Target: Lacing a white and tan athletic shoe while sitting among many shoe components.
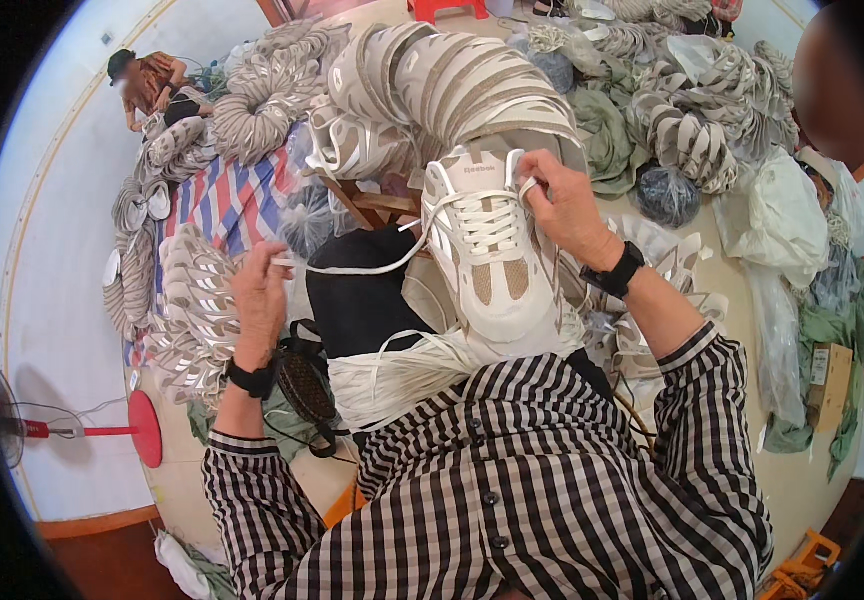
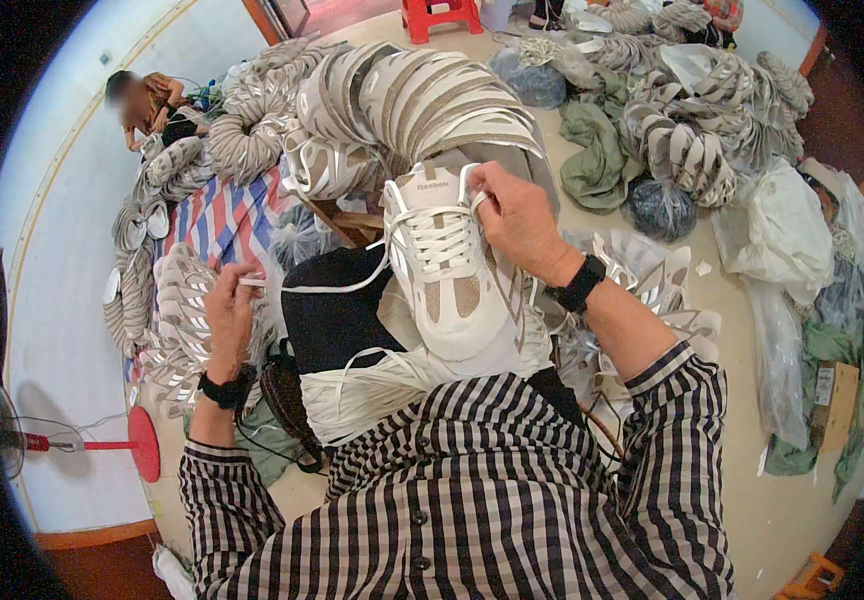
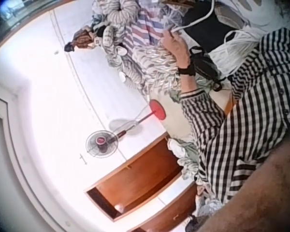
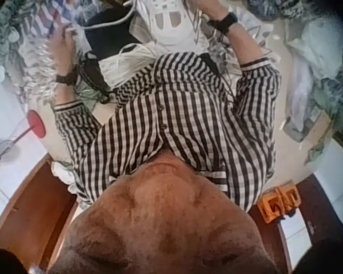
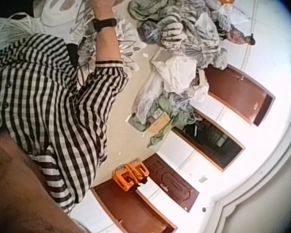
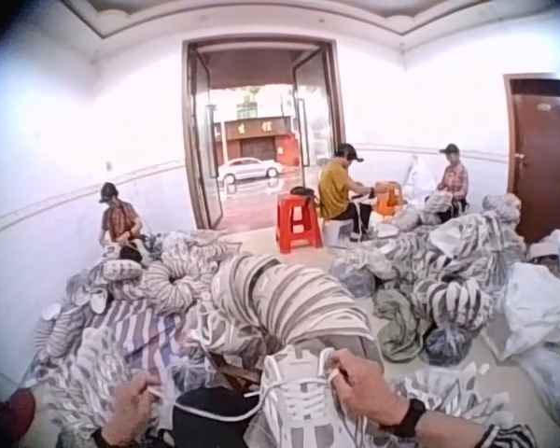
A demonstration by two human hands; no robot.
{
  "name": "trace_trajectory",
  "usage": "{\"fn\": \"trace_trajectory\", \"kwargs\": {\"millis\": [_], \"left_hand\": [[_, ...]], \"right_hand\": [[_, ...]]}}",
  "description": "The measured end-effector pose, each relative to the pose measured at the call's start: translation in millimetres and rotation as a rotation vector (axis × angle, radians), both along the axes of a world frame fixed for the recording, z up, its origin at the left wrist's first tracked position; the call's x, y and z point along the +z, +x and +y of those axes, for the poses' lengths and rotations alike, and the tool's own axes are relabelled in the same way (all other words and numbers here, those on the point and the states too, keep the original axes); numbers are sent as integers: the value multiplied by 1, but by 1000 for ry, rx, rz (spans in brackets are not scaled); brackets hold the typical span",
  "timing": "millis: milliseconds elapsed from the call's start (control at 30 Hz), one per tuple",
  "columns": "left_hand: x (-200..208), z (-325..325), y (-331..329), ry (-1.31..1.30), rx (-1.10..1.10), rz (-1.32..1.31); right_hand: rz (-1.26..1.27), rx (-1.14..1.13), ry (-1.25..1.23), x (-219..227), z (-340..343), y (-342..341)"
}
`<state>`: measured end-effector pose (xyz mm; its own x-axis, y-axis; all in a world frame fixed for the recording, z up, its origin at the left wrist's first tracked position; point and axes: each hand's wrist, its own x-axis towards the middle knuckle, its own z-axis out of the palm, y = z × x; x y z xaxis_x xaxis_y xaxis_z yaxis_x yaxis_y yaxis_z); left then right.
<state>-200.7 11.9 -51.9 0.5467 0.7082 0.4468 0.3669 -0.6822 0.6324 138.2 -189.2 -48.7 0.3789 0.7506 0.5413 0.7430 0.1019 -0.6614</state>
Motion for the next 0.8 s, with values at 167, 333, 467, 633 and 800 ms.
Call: {"fn": "trace_trajectory", "kwargs": {"millis": [167, 333, 467, 633, 800], "left_hand": [[25, -36, 48, -33, -129, -65], [24, -60, 115, -34, -305, -208], [6, -63, 144, -93, -280, -270], [-6, -68, 157, -289, -279, -336], [-8, -74, 150, -276, -224, -278]], "right_hand": [[-334, 65, 30, 0, 14, -3], [-88, 85, -65, 5, 9, 0], [197, 59, -47, -4, 8, 2], [253, 40, -60, -8, 11, 2], [144, 16, -34, -17, 16, 2]]}}
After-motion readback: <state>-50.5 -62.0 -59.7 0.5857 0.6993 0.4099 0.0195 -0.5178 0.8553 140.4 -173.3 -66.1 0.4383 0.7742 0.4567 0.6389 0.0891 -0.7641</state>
